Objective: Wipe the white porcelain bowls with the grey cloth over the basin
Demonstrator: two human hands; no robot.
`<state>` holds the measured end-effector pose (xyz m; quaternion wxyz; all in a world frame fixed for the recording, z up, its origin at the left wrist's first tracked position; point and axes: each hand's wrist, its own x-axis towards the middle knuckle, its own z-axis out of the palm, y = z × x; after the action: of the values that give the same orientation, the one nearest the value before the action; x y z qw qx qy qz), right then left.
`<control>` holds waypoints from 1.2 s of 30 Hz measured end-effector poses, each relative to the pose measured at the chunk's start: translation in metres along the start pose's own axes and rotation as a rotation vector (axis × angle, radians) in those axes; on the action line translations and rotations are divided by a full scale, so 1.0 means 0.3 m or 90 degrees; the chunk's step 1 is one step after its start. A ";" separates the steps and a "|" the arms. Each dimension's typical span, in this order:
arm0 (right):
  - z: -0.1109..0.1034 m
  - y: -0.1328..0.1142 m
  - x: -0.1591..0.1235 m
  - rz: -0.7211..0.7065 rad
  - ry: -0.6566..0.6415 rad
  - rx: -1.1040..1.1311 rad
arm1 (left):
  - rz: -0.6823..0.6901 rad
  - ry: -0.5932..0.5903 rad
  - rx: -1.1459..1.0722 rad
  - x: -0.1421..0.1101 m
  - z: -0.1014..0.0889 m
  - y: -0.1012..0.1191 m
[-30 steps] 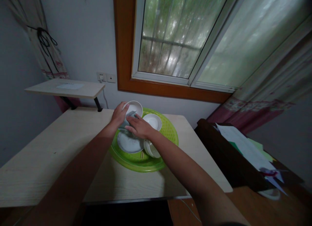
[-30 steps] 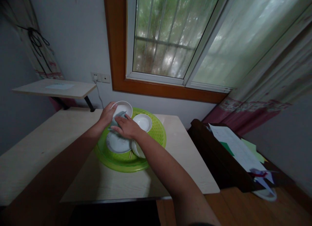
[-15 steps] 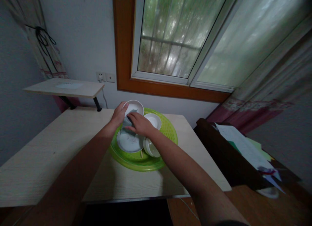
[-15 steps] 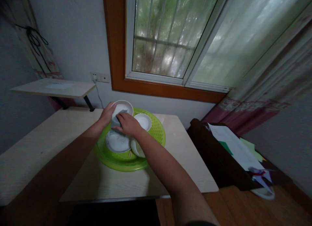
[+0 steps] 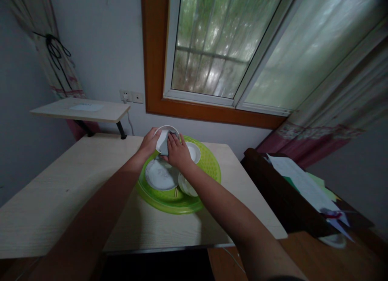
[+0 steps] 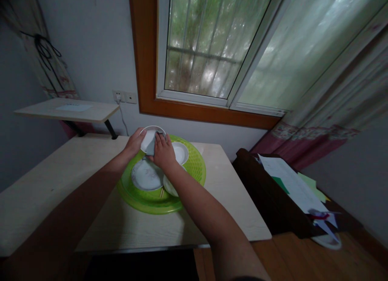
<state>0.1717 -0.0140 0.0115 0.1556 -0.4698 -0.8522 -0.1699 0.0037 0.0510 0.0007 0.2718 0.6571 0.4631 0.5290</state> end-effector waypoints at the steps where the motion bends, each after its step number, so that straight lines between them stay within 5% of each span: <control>1: -0.005 -0.006 0.001 0.005 -0.001 -0.005 | 0.001 0.004 0.005 0.000 -0.001 0.000; 8: -0.032 -0.029 -0.001 -0.053 -0.025 -0.029 | 0.013 0.062 0.061 -0.001 -0.015 -0.003; 19: -0.022 -0.014 -0.021 -0.183 -0.090 0.175 | 0.032 0.051 0.045 -0.002 -0.013 0.002; 36: 0.021 0.000 -0.020 -0.030 -0.033 0.025 | 0.000 -0.079 -0.033 -0.011 0.016 -0.021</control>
<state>0.1741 -0.0156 0.0033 0.1382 -0.4507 -0.8700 -0.1447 0.0062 0.0513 -0.0077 0.3167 0.6814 0.4315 0.4991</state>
